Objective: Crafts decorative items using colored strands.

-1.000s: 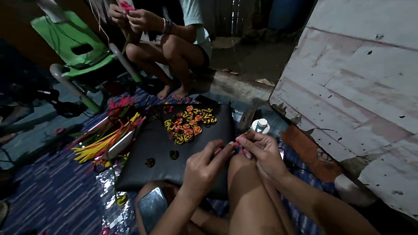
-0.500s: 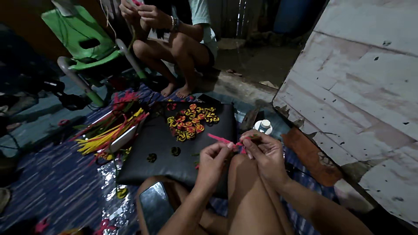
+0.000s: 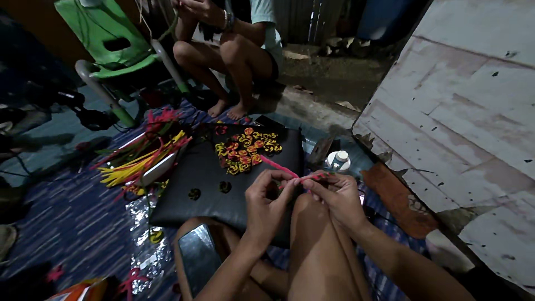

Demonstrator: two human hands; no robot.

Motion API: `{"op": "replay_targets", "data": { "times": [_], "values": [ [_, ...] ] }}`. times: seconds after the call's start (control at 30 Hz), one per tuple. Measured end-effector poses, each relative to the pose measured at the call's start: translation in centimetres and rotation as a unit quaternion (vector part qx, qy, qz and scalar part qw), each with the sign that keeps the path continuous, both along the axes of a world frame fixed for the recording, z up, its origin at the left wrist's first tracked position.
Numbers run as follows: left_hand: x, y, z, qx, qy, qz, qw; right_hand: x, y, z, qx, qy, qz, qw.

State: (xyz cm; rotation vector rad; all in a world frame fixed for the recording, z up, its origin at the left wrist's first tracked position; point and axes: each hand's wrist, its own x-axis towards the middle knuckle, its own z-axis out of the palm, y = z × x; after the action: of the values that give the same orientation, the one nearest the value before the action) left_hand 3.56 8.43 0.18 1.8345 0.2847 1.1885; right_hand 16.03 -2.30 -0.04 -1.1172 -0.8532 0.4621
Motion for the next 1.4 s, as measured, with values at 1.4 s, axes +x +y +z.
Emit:
{"op": "replay_targets", "data": {
  "times": [1.4],
  "values": [
    [-5.1,-0.9,1.4,-0.339,0.155,-0.288,0.882,-2.7,-2.6,-2.3,0.14,-0.379,-0.105,0.909]
  ]
}}
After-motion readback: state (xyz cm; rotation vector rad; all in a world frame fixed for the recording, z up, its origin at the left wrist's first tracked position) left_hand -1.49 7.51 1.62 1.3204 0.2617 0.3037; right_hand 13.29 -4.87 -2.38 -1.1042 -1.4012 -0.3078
